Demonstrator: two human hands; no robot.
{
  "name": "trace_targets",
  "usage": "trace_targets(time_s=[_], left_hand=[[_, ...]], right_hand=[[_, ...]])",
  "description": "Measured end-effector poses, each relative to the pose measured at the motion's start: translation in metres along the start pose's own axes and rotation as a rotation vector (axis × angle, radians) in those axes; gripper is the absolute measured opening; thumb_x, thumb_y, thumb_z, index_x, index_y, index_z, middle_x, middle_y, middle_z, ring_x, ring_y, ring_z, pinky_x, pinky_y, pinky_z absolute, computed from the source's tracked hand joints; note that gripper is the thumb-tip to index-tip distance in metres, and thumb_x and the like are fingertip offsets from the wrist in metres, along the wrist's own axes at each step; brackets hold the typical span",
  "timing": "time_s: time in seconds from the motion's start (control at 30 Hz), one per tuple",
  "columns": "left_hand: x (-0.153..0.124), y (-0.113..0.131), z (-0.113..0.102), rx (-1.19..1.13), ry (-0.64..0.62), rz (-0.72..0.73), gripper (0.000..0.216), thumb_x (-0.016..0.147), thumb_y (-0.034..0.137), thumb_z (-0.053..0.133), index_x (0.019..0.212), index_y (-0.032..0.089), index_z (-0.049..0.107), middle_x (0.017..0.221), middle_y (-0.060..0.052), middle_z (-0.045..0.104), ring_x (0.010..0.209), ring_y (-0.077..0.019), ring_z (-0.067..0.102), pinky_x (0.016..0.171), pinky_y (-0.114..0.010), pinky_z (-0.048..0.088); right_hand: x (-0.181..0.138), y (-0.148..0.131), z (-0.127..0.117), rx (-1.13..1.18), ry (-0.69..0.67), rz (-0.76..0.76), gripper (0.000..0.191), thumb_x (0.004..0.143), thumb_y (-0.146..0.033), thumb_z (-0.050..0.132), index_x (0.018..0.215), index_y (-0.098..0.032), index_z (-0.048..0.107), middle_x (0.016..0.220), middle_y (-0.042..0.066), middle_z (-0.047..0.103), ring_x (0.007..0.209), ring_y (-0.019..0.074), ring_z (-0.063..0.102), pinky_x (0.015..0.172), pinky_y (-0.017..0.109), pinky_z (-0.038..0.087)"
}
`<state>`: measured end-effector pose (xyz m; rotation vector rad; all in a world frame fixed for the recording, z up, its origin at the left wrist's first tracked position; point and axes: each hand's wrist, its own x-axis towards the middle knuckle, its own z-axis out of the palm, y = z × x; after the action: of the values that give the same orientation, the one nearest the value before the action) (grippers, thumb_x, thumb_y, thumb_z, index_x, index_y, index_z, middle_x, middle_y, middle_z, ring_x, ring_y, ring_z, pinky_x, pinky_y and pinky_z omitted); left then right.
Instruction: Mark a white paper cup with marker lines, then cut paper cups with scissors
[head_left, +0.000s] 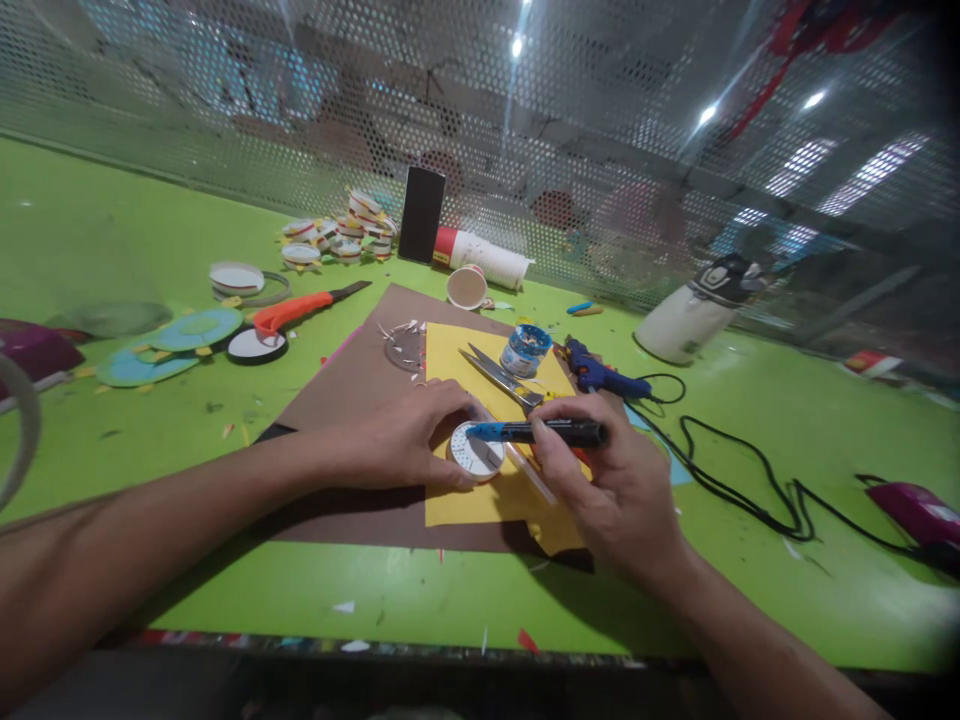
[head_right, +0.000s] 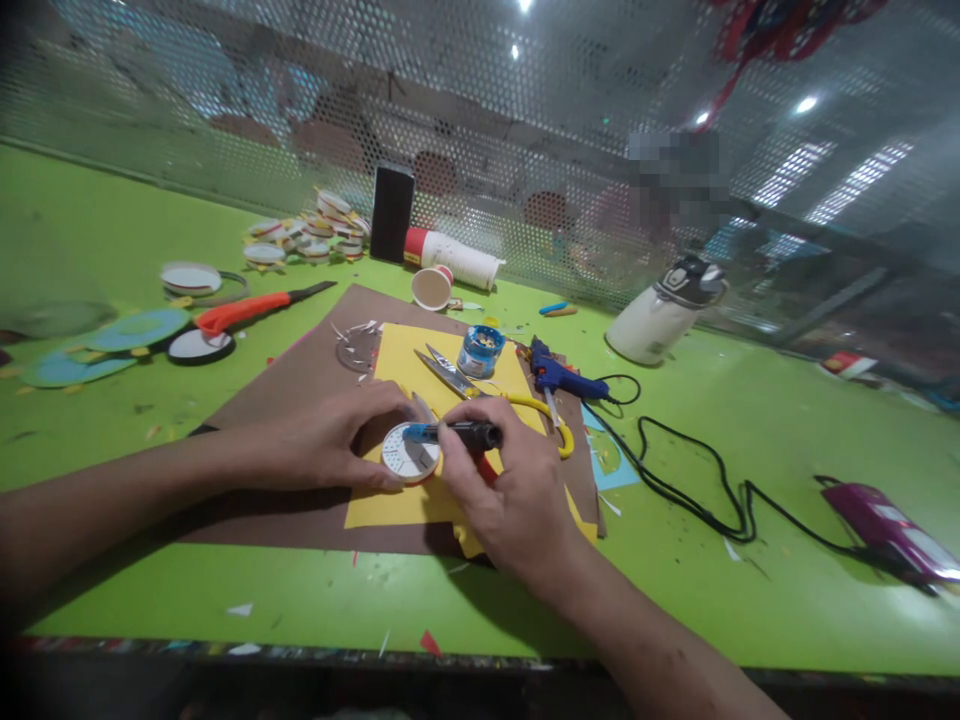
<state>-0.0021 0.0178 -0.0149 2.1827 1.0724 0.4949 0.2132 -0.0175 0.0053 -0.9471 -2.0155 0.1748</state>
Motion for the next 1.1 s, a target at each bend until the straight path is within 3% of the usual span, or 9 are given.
trace_targets(time_s=[0.43, 1.1], left_hand=[[0.0, 0.001, -0.001, 0.016, -0.004, -0.032, 0.047, 0.077, 0.045, 0.074, 0.115, 0.021, 0.06, 0.111, -0.005, 0.061, 0.103, -0.0245, 0.056, 0.088, -0.036, 0.045], [-0.001, 0.004, -0.002, 0.009, -0.014, -0.027, 0.045, 0.078, 0.045, 0.073, 0.114, 0.021, 0.061, 0.111, -0.006, 0.063, 0.104, -0.0259, 0.056, 0.088, -0.037, 0.045]], right_hand=[[-0.014, 0.009, -0.002, 0.106, 0.187, 0.095, 0.007, 0.09, -0.024, 0.069, 0.097, -0.024, 0.067, 0.083, -0.004, 0.07, 0.068, 0.0106, 0.068, 0.068, 0.024, 0.055], [-0.007, 0.005, 0.0, -0.01, 0.072, 0.01, 0.004, 0.09, -0.018, 0.062, 0.093, -0.02, 0.064, 0.081, -0.001, 0.071, 0.067, 0.0116, 0.067, 0.065, 0.023, 0.053]])
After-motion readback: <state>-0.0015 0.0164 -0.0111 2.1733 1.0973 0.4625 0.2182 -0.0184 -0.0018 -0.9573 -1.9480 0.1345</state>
